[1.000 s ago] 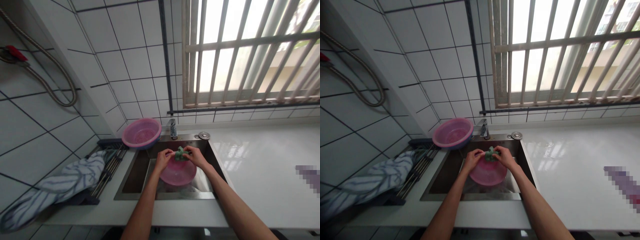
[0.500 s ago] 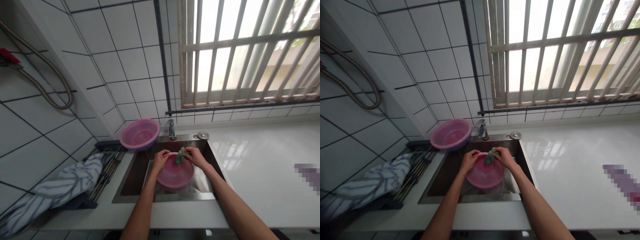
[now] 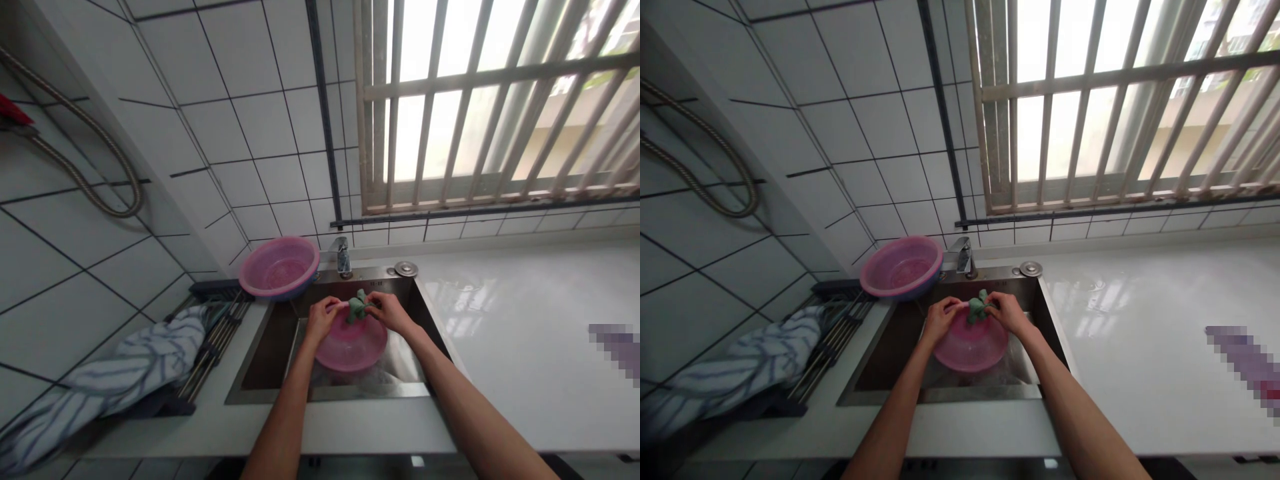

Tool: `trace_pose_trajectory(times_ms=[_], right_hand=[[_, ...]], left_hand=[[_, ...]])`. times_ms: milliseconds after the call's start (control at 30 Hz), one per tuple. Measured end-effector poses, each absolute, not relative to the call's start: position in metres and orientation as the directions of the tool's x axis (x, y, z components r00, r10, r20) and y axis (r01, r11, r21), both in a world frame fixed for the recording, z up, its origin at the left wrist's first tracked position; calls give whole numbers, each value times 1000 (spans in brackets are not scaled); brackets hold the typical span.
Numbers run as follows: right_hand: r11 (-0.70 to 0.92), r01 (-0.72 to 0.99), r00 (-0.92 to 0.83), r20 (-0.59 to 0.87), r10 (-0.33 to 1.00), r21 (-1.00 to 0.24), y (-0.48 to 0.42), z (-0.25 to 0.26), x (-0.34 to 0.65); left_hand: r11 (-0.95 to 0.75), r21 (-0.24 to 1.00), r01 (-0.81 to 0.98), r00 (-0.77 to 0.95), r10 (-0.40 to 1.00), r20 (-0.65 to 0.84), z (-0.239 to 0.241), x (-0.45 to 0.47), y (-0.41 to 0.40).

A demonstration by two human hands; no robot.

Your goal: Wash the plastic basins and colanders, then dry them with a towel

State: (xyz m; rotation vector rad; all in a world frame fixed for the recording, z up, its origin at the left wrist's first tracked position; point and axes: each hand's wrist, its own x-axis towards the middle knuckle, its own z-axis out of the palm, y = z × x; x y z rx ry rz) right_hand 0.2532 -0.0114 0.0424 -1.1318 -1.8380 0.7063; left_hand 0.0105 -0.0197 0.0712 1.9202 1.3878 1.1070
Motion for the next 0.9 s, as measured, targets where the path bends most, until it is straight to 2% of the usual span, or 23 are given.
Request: trace_pose_trajectory(times_ms=[133, 300, 433, 667, 800, 900], right_hand=[[507, 452, -210, 465, 860, -734, -14, 46, 245], [556, 377, -311, 464, 830, -741, -23, 54, 231], [604, 395, -358, 490, 795, -692, -22, 58, 237], [427, 428, -163, 397, 903, -796, -12, 45, 266], [406, 383, -105, 398, 911, -829, -10, 41, 267], [415, 369, -125, 398, 909, -832, -12, 43, 262]], left_hand=[[-384, 775, 502, 220, 923, 315, 64, 18, -19], [-389, 774, 499, 234, 921, 312, 59, 24, -19], [-390, 775, 497, 225, 921, 319, 62, 18, -18], [-321, 823, 469, 20, 935, 354, 54, -13, 1], [-334, 863, 378, 46, 938, 343, 46, -14, 5], [-331, 859, 391, 93, 943, 321, 41, -10, 5]])
